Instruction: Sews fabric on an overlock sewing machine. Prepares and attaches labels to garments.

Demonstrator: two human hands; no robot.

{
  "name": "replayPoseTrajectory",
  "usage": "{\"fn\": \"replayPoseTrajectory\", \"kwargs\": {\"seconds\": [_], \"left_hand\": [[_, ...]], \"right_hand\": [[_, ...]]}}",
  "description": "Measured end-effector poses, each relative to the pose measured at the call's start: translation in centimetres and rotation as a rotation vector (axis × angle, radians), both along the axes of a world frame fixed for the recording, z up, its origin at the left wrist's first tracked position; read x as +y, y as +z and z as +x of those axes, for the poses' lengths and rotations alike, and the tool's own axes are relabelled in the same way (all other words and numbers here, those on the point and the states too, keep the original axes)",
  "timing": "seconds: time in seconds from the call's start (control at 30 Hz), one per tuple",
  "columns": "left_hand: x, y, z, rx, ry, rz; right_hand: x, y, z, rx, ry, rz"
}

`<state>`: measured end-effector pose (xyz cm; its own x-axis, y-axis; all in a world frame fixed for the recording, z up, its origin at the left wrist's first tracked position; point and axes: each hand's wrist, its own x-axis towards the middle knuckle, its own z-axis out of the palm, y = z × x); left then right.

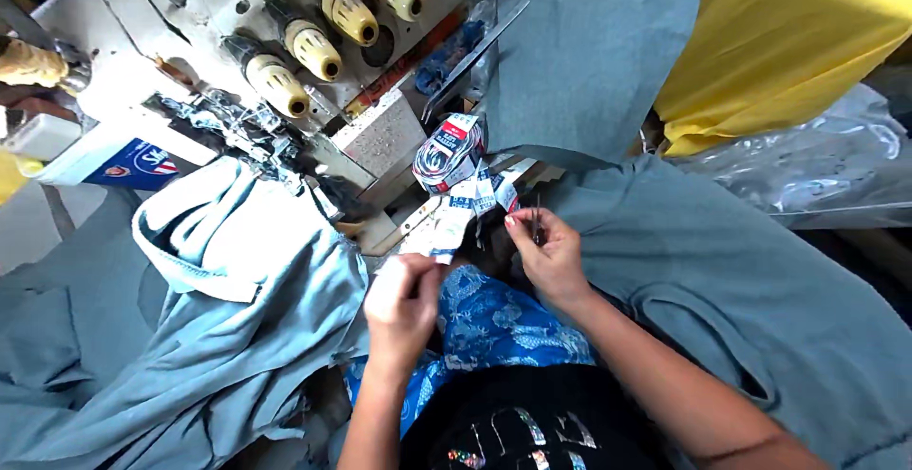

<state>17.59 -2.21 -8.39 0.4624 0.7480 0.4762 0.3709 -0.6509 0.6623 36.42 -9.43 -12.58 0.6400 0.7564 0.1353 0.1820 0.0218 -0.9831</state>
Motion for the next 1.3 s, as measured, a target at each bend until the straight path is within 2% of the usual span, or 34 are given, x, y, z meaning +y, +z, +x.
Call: {"fn": "replayPoseTrajectory", "kwargs": {"seconds": [0.13,0.23,0.3,0.37,0.43,0.47,0.53,0.6,0.63,0.73,0.83,0.9,0.93,1.0,1.07,1.13,1.3], "left_hand": [[1.1,0.4,-0.2,0.054,0.218,-0.015],[1.3,0.8,0.2,0.303,0.269,-0.086],[1.1,1.1,0.4,0.366,0.258,-0.119],[0.3,1.1,0.8,0.291,0.207,-0.032],[-1.2,1.4,1.1,0.189,0.05,-0.002],[-2.0,1.7,1.2,0.207,-0.069,-0.099],[-2.8,2.3,1.9,0.439,-0.285,-0.45],[-2.3,1.5,3.3,0.662,-0.34,-0.747],[-2.0,0.5,3.9,0.675,-0.304,-0.802],[-1.3,-2.2,5.2,0.536,-0.118,-0.783],[-0.5,-4.2,5.4,0.306,-0.077,-0.798],[-0.7,-5.2,5.2,0.165,-0.071,-0.762],[-1.2,-5.4,5.1,0.115,-0.068,-0.708],[-2.8,-5.2,4.9,0.089,-0.027,-0.457],[-4.4,-4.7,4.5,0.172,-0.005,-0.148],[-5.4,-3.8,4.2,0.312,-0.007,0.028],[-6.6,-2.6,3.8,0.438,-0.038,0.134]], "right_hand": [[-0.4,-1.1,1.2,-0.036,-0.05,-0.046],[0.0,-0.9,1.5,-0.002,0.021,-0.154],[0.8,-0.4,2.2,0.129,0.114,-0.292],[1.3,-0.4,3.0,0.249,0.17,-0.356],[0.9,-0.7,3.3,0.179,0.141,-0.327],[0.4,-0.9,3.1,0.08,0.091,-0.276],[-0.4,-1.2,2.4,-0.131,-0.004,-0.116],[-0.4,-1.2,1.5,-0.195,0.022,-0.018],[-0.1,-1.2,0.9,-0.182,0.059,-0.02],[1.1,-1.3,-0.4,-0.148,0.123,-0.111],[1.6,-0.5,-0.5,-0.043,0.2,-0.216],[1.1,0.0,-0.2,-0.051,0.222,-0.211],[0.5,-0.1,-0.2,-0.142,0.189,-0.168],[-0.9,-0.1,-0.1,-0.359,0.133,-0.081],[-2.1,0.4,-0.6,-0.476,0.138,-0.051],[-2.6,1.1,-1.3,-0.496,0.138,-0.05],[-1.5,2.2,-1.7,-0.355,0.193,-0.205]]}}
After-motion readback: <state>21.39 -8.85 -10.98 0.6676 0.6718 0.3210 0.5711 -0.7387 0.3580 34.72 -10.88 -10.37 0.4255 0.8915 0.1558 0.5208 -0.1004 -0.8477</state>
